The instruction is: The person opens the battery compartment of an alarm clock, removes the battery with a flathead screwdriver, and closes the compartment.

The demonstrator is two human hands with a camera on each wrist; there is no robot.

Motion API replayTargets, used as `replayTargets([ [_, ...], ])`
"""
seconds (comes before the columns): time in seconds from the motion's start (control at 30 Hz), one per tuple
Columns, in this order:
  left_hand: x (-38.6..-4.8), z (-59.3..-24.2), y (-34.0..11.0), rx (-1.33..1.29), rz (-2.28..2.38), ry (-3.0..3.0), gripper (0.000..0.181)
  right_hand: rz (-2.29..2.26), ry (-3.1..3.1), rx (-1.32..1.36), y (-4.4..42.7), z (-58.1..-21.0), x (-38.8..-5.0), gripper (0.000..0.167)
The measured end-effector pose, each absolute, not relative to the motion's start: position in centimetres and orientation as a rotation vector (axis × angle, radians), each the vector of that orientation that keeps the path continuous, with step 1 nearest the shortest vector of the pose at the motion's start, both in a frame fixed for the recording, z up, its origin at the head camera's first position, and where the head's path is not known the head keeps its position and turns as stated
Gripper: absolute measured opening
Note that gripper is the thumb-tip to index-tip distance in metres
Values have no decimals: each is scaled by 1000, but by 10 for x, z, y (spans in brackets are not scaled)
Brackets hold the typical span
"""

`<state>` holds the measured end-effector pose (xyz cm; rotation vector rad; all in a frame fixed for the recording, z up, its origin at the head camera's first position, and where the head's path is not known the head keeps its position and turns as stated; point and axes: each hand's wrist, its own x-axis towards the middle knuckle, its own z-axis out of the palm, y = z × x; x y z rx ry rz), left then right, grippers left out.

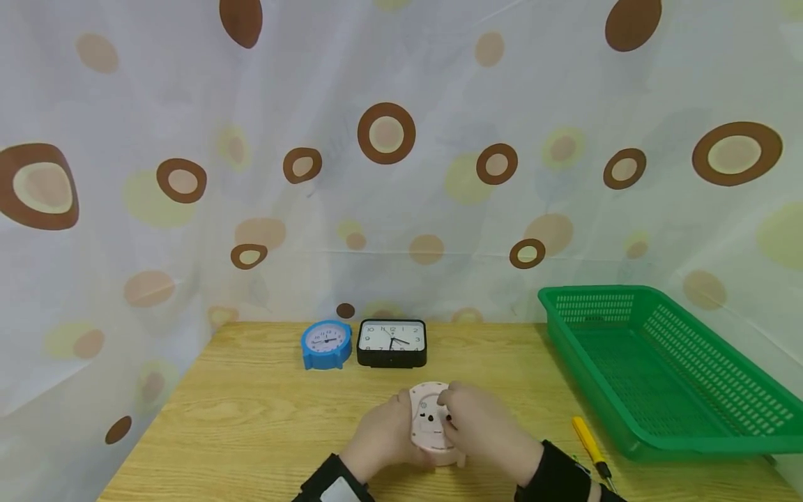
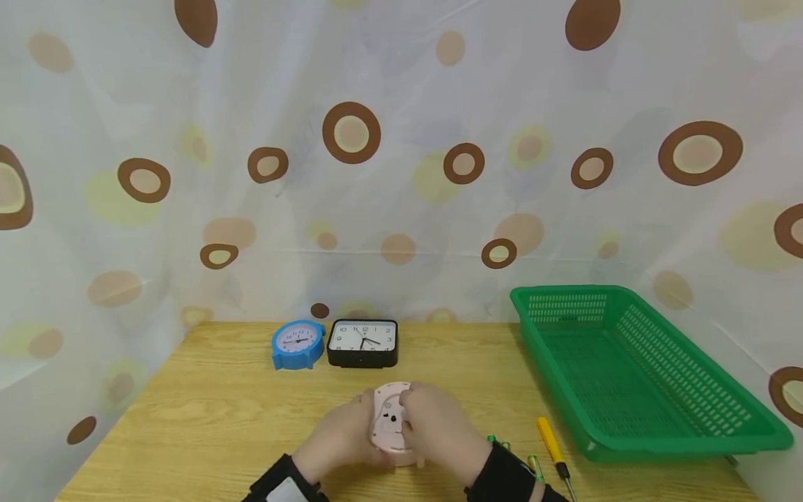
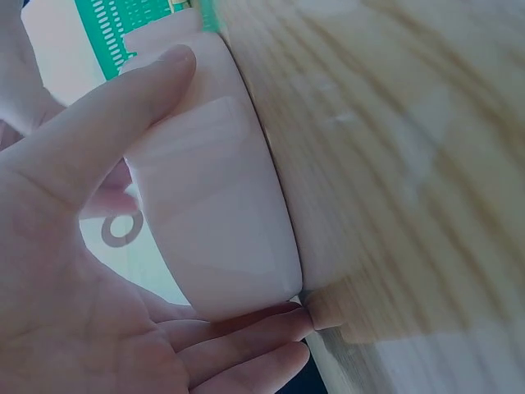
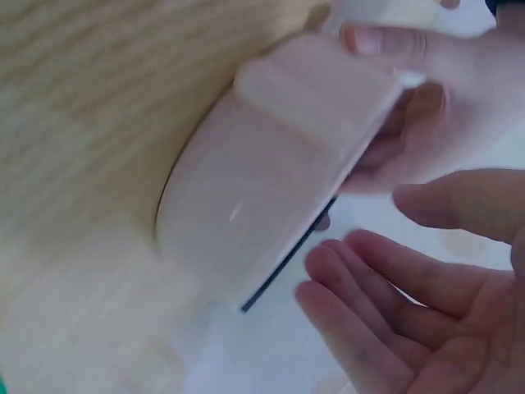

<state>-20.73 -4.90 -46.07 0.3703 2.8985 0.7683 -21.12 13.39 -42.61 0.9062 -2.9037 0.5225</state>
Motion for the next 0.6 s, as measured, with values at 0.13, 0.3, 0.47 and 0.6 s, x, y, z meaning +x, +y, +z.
replayTargets([
  [0.13, -206, -459, -48, 359, 771, 2905, 108, 540, -2968, 749, 144, -419, -217, 51],
  [0.3, -206, -458, -47, 364, 773, 2916, 107, 527, -3074, 636, 159, -419, -226, 97],
  [0.47, -206, -460, -48, 372, 776, 2920, 105, 636, -3132, 604, 164, -429, -230, 116],
  [0.6, -205, -461, -48, 390, 795, 2921, 102, 829, -3115, 679, 166, -444, -232, 120],
])
